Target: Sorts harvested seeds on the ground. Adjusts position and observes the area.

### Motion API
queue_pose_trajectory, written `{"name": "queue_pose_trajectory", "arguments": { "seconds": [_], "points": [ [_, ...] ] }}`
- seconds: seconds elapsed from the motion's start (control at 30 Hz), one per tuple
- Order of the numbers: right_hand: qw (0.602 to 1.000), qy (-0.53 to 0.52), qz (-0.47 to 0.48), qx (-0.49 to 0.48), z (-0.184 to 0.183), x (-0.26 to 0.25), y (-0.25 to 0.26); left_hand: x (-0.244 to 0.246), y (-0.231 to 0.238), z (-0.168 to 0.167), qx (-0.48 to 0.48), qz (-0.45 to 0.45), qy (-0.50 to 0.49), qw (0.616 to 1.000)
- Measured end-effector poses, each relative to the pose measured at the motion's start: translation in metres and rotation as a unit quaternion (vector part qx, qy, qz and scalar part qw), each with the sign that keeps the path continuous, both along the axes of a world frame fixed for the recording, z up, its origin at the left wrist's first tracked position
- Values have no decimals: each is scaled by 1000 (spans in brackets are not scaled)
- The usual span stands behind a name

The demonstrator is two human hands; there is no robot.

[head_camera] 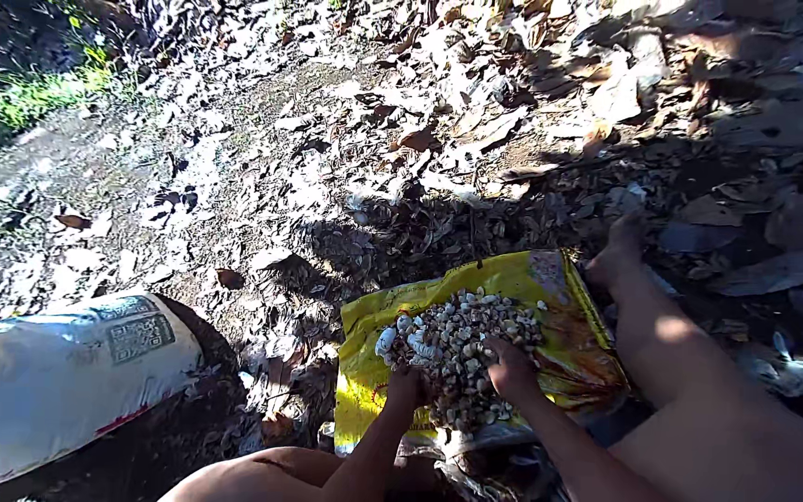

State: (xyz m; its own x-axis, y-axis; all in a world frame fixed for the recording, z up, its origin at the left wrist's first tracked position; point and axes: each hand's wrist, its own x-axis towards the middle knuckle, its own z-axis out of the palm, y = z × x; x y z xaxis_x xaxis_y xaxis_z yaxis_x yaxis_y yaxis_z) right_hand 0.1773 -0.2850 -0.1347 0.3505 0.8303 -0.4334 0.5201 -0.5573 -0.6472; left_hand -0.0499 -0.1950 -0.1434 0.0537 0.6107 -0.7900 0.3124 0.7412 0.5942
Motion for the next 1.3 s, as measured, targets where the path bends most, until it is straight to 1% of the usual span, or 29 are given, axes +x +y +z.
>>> {"name": "queue_pose_trajectory", "arguments": {
  "seconds": [0.07, 0.17, 0.27, 0.33, 0.43, 0.53, 0.63, 0.7, 0.8, 0.9, 0.97, 1.07, 1.17, 1.3],
  "points": [
    [999, -9, 45, 7, 10, -7, -2, 8, 0, 11, -28, 11, -65, 997],
    [992, 72, 99, -6, 30, -21, -5, 22, -3, 27, -49, -12, -137, 989],
    [985, 120, 123, 8, 33, -30, -14, 32, -8, 41, -66, -55, -200, 976],
    [986, 111, 119, 34, 33, -32, -21, 38, -13, 45, -58, -82, -217, 971],
    [988, 81, 119, 62, 36, -29, -28, 43, -18, 46, -54, -88, -217, 971],
    [988, 54, 128, 67, 42, -29, -34, 49, -23, 56, -81, -111, -218, 966],
    [991, 70, 99, 55, 41, -26, -37, 50, -25, 61, -123, -139, -248, 951],
    [990, 118, 51, 55, 34, -20, -39, 49, -26, 65, -128, -165, -255, 944],
    [979, 198, -22, 50, 30, -14, -40, 47, -26, 65, -88, -227, -252, 937],
    [962, 263, -61, 45, 36, -10, -41, 48, -27, 63, -56, -263, -254, 929],
    [959, 270, -68, 47, 35, -9, -43, 48, -28, 62, -55, -277, -250, 926],
    [964, 248, -65, 66, 29, -8, -44, 48, -30, 61, -51, -292, -239, 925],
    [963, 249, -71, 71, 31, -8, -44, 48, -32, 60, -52, -305, -229, 923],
    [942, 313, -101, 68, 34, -10, -45, 48, -32, 57, -36, -289, -254, 922]
  ]
}}
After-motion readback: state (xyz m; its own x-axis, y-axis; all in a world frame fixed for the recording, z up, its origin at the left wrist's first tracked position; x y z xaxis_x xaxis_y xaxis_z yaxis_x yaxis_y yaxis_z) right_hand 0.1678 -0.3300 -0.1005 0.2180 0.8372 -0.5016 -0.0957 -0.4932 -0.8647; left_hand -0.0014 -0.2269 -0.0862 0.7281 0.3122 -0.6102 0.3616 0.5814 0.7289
